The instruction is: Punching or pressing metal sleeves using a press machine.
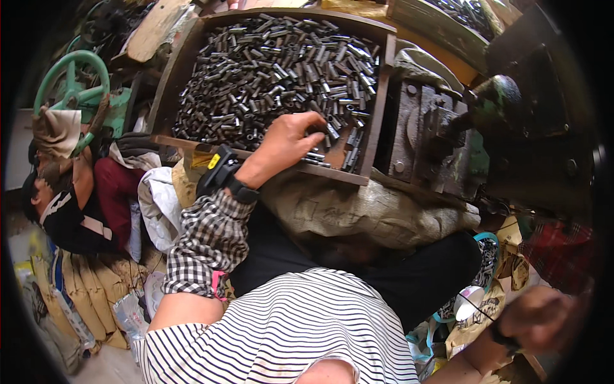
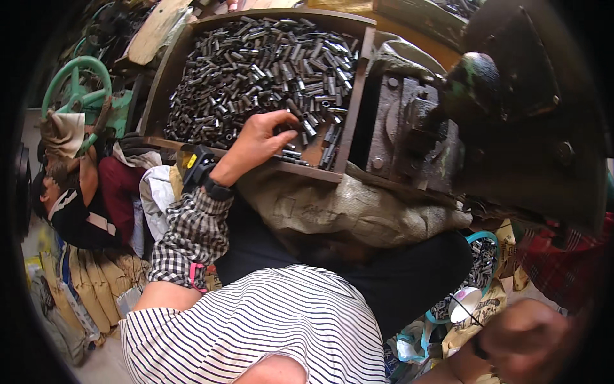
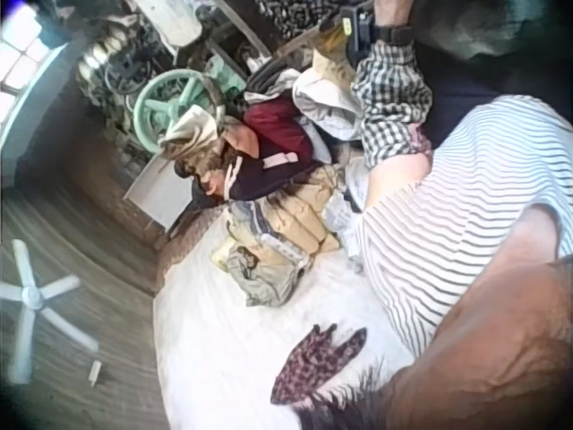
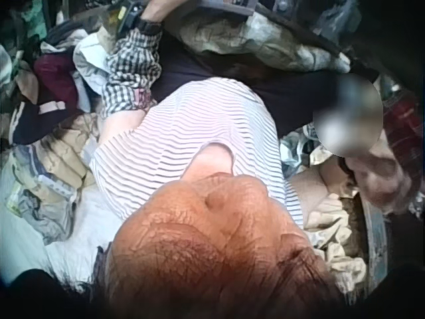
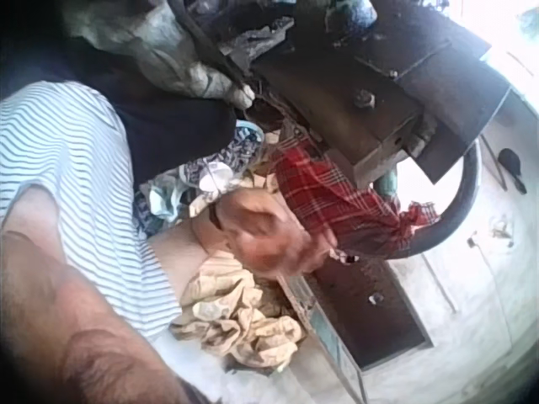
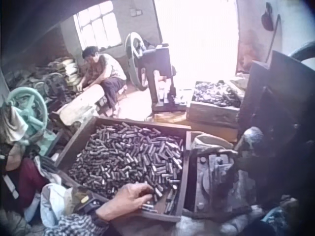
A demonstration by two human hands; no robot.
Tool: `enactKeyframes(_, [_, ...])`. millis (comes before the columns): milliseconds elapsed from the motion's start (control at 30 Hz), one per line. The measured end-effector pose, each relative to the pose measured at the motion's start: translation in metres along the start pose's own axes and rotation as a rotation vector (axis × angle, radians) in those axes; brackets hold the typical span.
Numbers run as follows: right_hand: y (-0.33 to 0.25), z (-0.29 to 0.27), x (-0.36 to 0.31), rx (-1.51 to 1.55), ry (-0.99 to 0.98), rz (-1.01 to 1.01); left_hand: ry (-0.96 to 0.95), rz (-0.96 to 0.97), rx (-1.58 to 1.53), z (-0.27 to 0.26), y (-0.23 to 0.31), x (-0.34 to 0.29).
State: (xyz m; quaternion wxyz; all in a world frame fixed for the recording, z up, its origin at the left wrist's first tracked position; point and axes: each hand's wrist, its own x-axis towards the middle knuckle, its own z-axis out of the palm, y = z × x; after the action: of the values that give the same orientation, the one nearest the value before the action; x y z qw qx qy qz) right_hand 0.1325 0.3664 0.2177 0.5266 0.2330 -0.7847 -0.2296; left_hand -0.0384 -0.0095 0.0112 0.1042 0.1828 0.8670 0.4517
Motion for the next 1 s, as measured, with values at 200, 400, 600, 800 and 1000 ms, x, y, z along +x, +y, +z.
enactKeyframes(200, [-0.214, 0.126, 0.027, 1.057, -0.499, 0.215, -0.055, 0.055, 0.442, -0.002, -0.016, -0.013])
enactKeyframes(400, [-0.289, 0.202, 0.023, 0.848, -0.682, 0.106, -0.032, 0.085, 0.418, -0.01, -0.03, -0.018])
enactKeyframes(600, [-0.301, 0.209, 0.026, 0.832, -0.786, 0.086, -0.253, 0.167, 0.463, -0.015, -0.034, -0.012])
enactKeyframes(800, [-0.293, 0.209, 0.026, 0.972, -0.817, 0.286, -0.312, 0.08, 0.524, -0.012, -0.028, -0.007])
enactKeyframes(1000, [-0.266, 0.181, 0.028, 1.201, -0.644, 0.57, -0.088, 0.139, 0.651, 0.0, -0.037, -0.011])
